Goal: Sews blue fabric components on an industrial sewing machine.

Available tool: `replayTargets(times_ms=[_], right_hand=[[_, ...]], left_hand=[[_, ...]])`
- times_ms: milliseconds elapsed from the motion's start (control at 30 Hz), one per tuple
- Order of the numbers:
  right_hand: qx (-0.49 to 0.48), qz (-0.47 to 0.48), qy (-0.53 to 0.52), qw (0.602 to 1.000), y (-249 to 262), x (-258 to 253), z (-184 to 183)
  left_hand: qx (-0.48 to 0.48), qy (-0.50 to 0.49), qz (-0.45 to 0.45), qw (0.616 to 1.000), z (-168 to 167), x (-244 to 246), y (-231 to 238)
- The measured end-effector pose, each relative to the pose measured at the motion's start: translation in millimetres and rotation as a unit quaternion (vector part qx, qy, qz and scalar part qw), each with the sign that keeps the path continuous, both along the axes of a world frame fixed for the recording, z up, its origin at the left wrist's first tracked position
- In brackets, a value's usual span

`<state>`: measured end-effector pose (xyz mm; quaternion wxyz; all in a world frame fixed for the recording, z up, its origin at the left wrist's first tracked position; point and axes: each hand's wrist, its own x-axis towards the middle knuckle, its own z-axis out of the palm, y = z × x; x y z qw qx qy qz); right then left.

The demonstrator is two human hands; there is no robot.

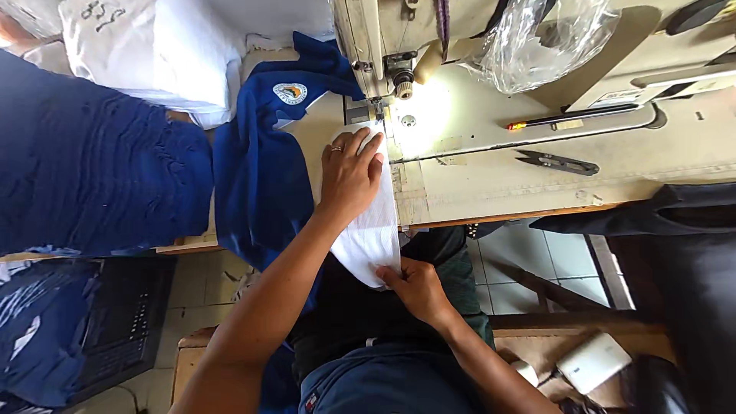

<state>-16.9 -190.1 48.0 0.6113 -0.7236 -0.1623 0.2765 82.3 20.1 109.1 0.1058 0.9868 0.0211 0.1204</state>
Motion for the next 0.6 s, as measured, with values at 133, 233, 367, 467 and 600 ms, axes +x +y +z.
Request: replayTargets(times_ms=[133, 233, 367, 467, 600], right_hand=[[0.018, -0.007, -0.001, 1.0, 3.6, 2.9, 1.5], [0.024, -0.014, -0.004, 1.0, 4.6, 5.8, 0.9], [0.027, -0.028, -0.007, 0.999, 5.6, 7.0, -1.3], [-0.048, -0.041, -0.102, 0.993, -2.3, 5.7, -3.3], [-0.14, -0.028, -0.263, 0.954, -26.1, 5.0, 5.2]], left_hand=[[0.012, 0.002, 0.004, 1.0, 0.2, 7.3, 3.4], [0.021, -0.004, 0.009, 1.0, -2.2, 12.4, 1.8], [0.004, -0.001, -0.01, 1.0, -0.8, 14.7, 6.0], [-0.107, -0.058, -0.029, 0.992, 25.5, 7.5, 37.6], [-0.111, -0.088, 0.073, 0.987, 43.9, 6.4, 135.4]])
